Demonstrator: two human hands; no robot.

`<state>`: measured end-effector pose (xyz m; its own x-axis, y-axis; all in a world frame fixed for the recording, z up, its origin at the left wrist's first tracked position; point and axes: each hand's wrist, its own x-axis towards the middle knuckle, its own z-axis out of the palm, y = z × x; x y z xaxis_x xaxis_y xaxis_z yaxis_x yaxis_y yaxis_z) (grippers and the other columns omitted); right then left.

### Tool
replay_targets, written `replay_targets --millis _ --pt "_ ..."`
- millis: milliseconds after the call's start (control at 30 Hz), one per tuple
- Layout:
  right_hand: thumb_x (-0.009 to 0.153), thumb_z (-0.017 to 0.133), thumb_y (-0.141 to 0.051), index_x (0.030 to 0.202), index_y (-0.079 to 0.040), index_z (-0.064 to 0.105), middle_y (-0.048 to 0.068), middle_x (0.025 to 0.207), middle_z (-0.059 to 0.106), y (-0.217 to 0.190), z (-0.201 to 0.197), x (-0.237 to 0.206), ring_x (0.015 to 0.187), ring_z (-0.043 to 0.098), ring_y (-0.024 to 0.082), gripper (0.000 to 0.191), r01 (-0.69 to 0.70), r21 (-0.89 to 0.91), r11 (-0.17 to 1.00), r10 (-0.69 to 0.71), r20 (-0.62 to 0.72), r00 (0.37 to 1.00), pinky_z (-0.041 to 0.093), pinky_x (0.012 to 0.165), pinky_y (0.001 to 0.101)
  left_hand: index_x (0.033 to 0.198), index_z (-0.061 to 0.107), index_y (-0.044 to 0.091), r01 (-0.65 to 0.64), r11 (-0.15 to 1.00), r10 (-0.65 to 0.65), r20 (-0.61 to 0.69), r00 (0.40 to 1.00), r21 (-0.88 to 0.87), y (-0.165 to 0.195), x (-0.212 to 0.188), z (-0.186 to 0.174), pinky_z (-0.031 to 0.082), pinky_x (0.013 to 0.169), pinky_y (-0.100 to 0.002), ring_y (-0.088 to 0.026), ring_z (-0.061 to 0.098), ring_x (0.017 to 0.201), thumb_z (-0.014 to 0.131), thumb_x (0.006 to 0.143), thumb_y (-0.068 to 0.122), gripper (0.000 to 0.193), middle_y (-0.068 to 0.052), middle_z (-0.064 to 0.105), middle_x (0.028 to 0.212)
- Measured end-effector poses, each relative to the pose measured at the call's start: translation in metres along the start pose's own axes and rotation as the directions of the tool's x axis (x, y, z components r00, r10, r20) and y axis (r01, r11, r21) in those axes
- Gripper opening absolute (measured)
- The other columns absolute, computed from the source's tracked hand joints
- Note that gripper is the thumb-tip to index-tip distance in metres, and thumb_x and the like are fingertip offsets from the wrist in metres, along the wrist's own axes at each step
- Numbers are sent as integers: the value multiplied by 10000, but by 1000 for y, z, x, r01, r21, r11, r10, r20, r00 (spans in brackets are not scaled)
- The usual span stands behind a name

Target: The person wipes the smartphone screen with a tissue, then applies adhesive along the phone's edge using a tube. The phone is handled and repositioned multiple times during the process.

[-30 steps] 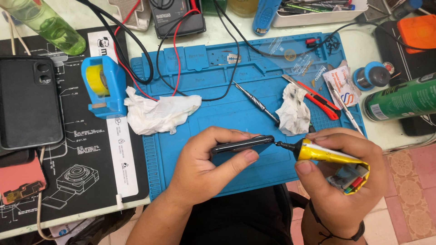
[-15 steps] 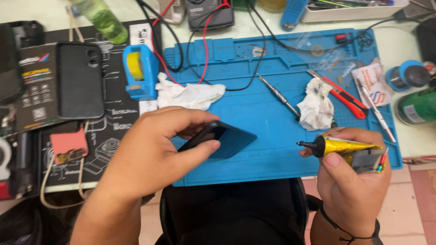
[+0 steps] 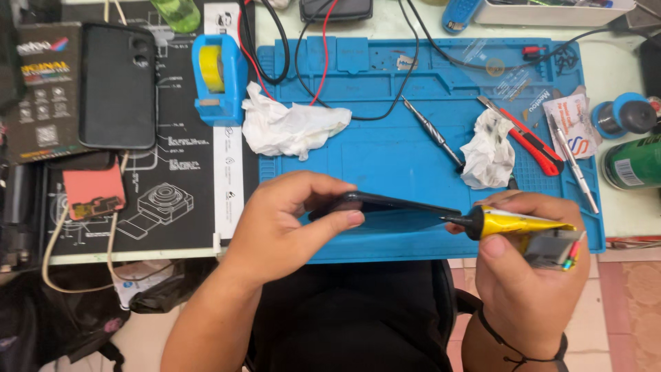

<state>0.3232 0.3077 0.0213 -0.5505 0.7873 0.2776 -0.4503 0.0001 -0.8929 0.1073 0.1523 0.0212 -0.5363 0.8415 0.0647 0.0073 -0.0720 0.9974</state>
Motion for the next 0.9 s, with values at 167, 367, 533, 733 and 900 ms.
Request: replay_targets --millis 167,367,533,733,900 --pt "939 800 -20 1202 58 545 219 1125 672 5 9 -4 966 682 241 374 -4 -330 944 17 36 999 583 883 339 1128 695 -22 -2 985 -3 -33 999 -170 -35 -1 -3 604 890 -288 -131 730 963 814 877 -17 278 -77 761 1032" --pt "995 815 -30 1230 46 540 201 1131 673 24 46 0 953 677 213 370 192 -577 794 -95 195 976 582 872 279 1103 727 3 -35 974 22 -62 998 -222 -58 -4 -17 603 891 -270 -122 735 966 855 850 34 284 -73 771 1042" --pt "878 750 -20 1192 54 453 247 1153 638 6 95 20 1016 718 270 438 176 -809 561 56 249 967 630 890 361 1052 770 48 -142 989 138 -63 988 -53 -57 1 -33 584 794 -232 -117 751 883 906 805 131 294 -59 779 988" --pt "938 716 -25 1248 17 426 240 1168 607 9 100 13 1126 739 323 427 186 -830 525 132 295 946 643 989 388 1079 783 68 -192 969 192 -13 981 -157 -55 2 -46 590 809 -242 -140 774 913 892 826 153 288 -60 791 983" --pt "919 727 -39 1219 4 425 216 1179 597 14 101 5 1090 732 310 427 250 -838 485 92 333 938 632 971 372 1070 787 72 -207 965 209 -4 978 -158 -58 -1 -50 582 782 -240 -137 768 889 885 834 165 272 -52 792 963"
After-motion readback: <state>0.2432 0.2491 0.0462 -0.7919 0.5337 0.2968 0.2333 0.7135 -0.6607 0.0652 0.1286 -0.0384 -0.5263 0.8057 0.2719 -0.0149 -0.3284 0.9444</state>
